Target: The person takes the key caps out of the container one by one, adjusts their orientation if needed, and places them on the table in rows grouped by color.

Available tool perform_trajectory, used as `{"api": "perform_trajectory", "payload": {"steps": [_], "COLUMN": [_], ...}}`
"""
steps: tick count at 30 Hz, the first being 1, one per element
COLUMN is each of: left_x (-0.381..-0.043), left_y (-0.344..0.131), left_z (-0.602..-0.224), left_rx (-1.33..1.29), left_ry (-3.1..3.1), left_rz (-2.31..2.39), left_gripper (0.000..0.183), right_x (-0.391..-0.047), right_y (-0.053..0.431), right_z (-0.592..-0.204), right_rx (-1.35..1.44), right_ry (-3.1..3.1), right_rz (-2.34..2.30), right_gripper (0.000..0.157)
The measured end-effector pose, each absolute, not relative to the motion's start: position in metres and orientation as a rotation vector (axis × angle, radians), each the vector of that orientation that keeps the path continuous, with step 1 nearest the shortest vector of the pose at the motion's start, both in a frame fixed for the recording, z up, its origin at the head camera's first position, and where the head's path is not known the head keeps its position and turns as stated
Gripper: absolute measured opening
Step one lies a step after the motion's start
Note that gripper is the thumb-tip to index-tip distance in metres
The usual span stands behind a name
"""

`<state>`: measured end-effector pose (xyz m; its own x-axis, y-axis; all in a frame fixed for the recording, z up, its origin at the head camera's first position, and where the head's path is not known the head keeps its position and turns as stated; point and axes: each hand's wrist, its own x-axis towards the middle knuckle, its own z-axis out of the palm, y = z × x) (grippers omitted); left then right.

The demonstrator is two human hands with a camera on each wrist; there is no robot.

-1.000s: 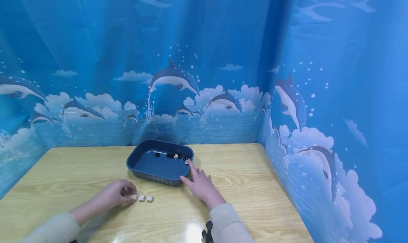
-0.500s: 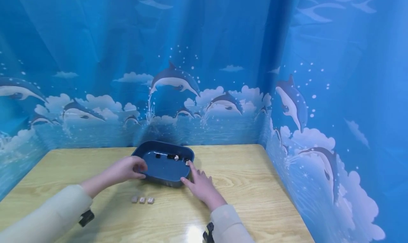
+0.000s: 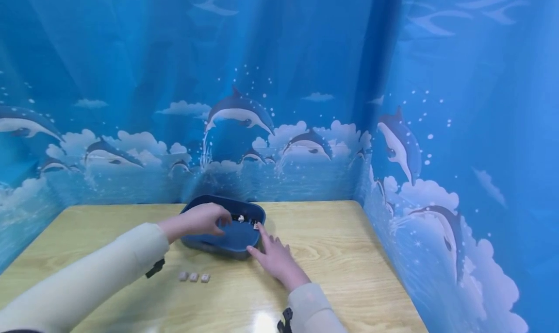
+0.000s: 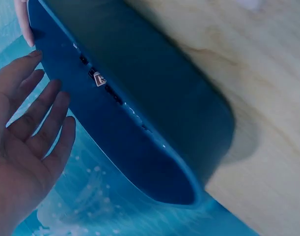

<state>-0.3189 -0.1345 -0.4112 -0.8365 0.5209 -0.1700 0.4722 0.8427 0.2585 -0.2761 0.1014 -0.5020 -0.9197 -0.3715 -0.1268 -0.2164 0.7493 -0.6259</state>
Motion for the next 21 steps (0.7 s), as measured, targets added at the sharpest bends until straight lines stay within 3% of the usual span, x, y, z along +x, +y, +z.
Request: {"api": "perform_trajectory", "payload": {"steps": [15, 21], "left_x": [-0.358, -0.371], "left_y": [-0.080, -0.065], "left_z": [-0.423, -0.431], "left_rx": [0.915, 0.893], "left_ry": [2.550, 2.510], "left_rz": [0.050, -0.031], "left_gripper": [0.041, 0.038], "right_x": [-0.275, -0.276], "right_y": [0.104, 0.102], "right_z": [-0.501, -0.501], "right_rx": [-0.493, -0.503], "right_ry": [2.722, 2.719], "right_rz": [-0.941, -0.938], "right_gripper": [0.071, 0.075]}}
